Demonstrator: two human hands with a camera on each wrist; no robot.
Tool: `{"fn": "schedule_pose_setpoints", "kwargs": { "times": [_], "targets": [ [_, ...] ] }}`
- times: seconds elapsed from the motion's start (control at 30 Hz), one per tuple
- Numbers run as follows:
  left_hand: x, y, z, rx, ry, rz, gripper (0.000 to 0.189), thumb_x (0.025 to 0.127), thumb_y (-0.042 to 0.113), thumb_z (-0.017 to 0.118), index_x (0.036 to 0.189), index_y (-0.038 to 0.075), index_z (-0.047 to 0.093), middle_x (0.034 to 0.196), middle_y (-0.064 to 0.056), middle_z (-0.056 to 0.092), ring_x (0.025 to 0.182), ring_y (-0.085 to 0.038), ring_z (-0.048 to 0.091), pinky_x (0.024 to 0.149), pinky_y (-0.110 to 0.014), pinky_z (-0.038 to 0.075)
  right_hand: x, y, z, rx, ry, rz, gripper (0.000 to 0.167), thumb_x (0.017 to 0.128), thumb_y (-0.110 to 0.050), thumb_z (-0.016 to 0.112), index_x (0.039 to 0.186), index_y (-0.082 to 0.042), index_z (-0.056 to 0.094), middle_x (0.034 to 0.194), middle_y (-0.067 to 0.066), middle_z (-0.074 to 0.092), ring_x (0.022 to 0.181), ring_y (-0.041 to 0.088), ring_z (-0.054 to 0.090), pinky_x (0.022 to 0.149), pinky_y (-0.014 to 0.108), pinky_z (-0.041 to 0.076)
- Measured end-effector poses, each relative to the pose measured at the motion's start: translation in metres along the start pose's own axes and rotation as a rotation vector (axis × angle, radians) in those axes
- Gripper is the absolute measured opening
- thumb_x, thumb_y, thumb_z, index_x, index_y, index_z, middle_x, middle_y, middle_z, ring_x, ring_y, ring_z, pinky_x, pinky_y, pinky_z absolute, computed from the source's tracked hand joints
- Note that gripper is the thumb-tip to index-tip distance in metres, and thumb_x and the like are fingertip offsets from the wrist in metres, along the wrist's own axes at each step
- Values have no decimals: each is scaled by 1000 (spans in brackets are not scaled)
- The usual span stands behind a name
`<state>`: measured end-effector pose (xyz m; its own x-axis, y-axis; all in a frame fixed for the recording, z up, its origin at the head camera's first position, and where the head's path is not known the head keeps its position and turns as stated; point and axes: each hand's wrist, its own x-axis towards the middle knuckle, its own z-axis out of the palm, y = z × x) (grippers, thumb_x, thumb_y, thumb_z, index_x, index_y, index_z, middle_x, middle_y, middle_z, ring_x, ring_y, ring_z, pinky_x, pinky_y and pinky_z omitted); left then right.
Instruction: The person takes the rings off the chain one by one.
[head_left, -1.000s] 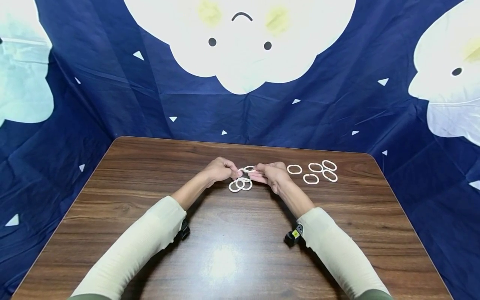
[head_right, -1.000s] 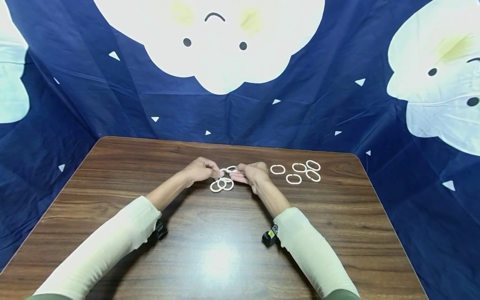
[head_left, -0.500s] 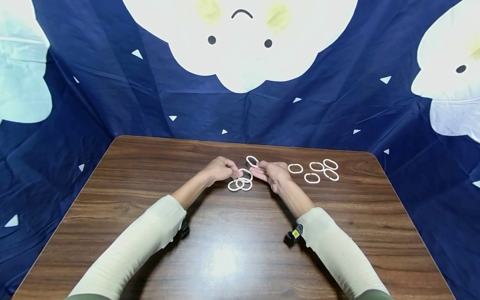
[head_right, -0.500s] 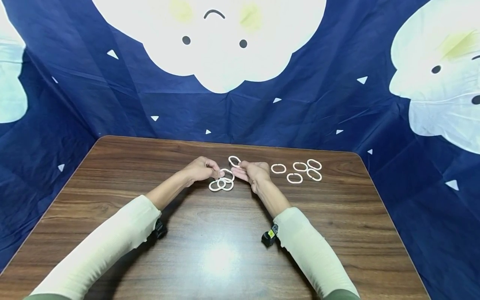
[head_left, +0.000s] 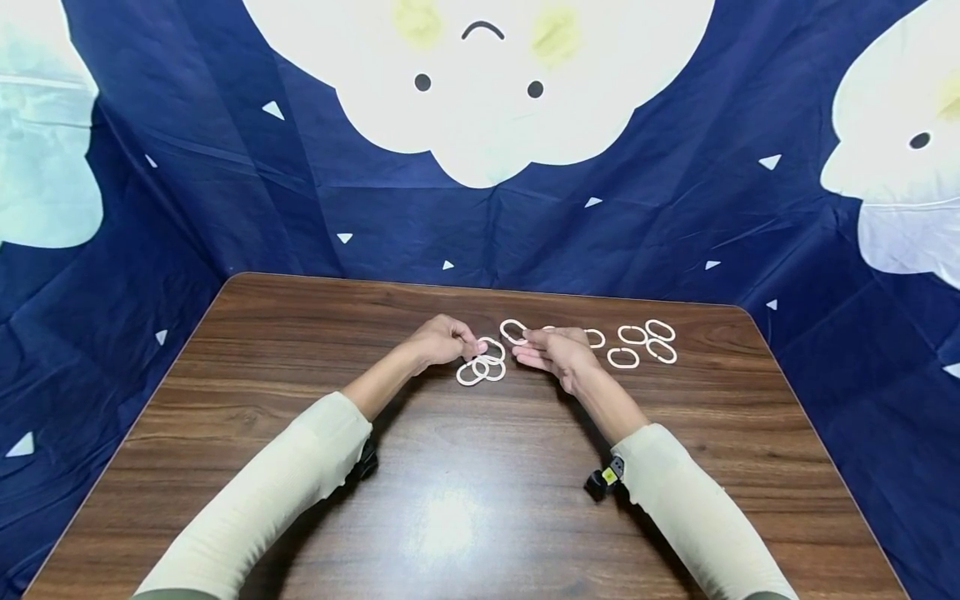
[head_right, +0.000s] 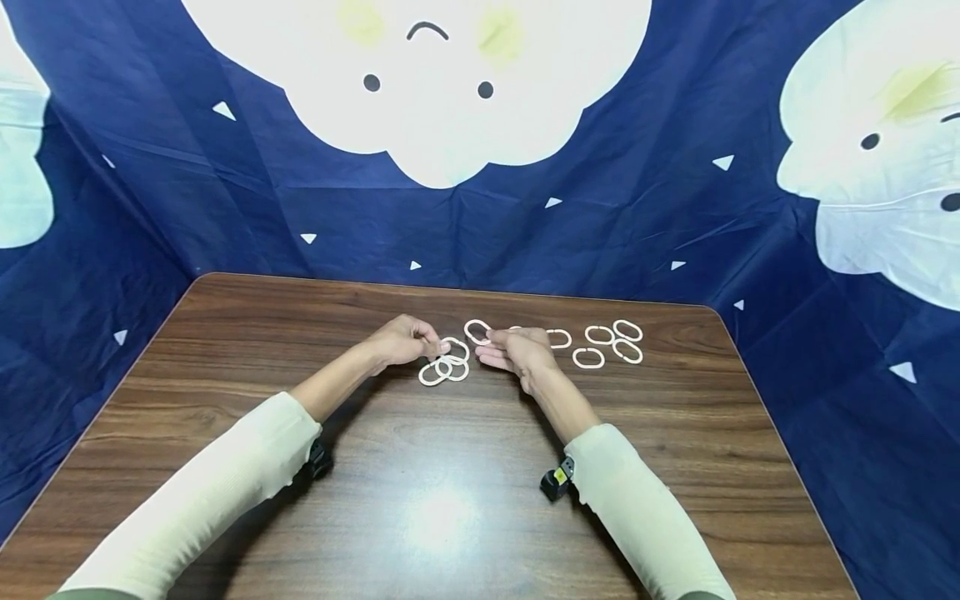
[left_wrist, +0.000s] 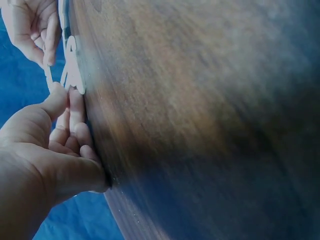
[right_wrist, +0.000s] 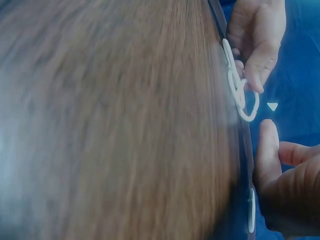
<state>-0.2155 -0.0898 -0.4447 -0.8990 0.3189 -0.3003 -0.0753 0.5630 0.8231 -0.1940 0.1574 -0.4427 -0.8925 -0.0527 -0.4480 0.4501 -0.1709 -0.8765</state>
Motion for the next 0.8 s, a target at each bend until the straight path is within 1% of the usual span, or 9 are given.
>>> {"fn": "schedule_pose_setpoints", "kwargs": {
  "times": [0.1, 0.23, 0.43, 0.63, 0.8],
  "targets": [
    [1, 0, 0, 12, 3, -3, 21, 100, 28, 87, 92, 10, 82, 105, 0, 74, 108, -20, 59, 97, -33, 45, -2, 0, -5, -62, -9, -4, 2, 110, 0, 66, 110, 2, 67, 83, 5, 81, 76, 12, 82, 79, 26, 69],
    [4, -1, 0, 19, -2, -8, 27, 101, 31, 87, 87, 10, 79, 109, -2, 73, 109, -21, 58, 96, -35, 44, -3, -1, -14, -116, -33, -4, 5, 112, -2, 66, 109, 2, 65, 81, 4, 80, 75, 11, 82, 78, 24, 68],
    [4, -3, 0, 24, 8, -11, 21, 98, 29, 88, 87, 13, 81, 103, 0, 72, 104, -20, 57, 92, -32, 43, -8, -3, -25, -165, -51, 20, 5, 112, -2, 64, 113, 3, 64, 77, 4, 79, 72, 10, 81, 74, 24, 68],
    [3, -3, 0, 31, 18, -8, 35, 101, 37, 88, 81, 11, 76, 105, -2, 70, 101, -21, 55, 88, -33, 42, -11, -4, -35, -180, -51, 22, 9, 111, -1, 65, 116, 6, 63, 77, 4, 79, 69, 11, 81, 72, 25, 68],
    [2, -3, 2, 32, 27, -4, 37, 100, 40, 88, 80, 12, 74, 102, -1, 69, 101, -21, 55, 88, -33, 42, -14, -6, -47, -221, -59, 44, 9, 111, -2, 64, 117, 4, 63, 77, 3, 80, 69, 9, 80, 71, 24, 68]
  ]
}}
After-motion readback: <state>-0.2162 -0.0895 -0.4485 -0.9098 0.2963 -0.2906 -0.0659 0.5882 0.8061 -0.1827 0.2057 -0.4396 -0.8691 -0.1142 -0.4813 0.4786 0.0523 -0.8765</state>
